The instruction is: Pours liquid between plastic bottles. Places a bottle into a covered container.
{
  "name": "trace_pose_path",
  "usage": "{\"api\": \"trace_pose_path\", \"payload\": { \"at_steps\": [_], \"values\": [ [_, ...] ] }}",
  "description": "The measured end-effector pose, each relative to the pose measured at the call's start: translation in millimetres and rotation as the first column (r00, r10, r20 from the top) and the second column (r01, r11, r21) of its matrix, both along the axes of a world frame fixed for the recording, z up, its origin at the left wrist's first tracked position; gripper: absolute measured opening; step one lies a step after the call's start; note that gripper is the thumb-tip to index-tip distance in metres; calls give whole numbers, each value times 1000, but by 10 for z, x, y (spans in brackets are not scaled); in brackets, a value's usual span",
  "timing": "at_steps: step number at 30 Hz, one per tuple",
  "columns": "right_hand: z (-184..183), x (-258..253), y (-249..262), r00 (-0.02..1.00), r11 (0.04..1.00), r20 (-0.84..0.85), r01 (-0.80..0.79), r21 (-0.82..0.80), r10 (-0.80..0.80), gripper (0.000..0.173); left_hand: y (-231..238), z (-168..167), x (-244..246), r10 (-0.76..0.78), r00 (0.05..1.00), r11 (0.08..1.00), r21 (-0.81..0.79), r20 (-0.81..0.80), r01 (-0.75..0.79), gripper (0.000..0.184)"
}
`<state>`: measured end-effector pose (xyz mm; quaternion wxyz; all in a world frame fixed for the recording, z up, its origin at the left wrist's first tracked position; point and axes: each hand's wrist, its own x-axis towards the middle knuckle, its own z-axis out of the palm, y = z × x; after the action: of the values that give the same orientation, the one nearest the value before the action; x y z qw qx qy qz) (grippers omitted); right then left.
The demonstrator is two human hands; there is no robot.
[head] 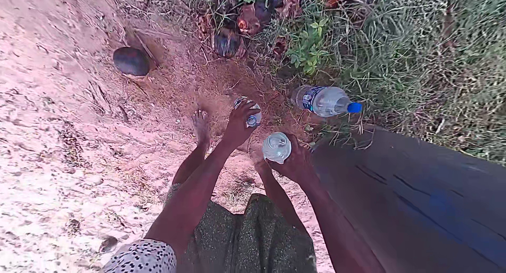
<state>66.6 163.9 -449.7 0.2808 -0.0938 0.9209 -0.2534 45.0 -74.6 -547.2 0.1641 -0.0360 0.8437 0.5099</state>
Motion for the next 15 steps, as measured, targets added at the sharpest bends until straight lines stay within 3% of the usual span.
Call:
{"api": "trace_pose_path", "payload": {
  "at_steps": [4, 15],
  "values": [
    [23, -116, -149, 994, 990, 53, -96, 106, 91, 95, -28, -37, 23, 1, 1000, 1000, 8, -7, -1, 55],
    [152, -274, -283, 939, 914, 244, -305, 269, 242, 94, -100, -29, 32, 25, 1000, 997, 72, -18, -24, 50]
  ]
}}
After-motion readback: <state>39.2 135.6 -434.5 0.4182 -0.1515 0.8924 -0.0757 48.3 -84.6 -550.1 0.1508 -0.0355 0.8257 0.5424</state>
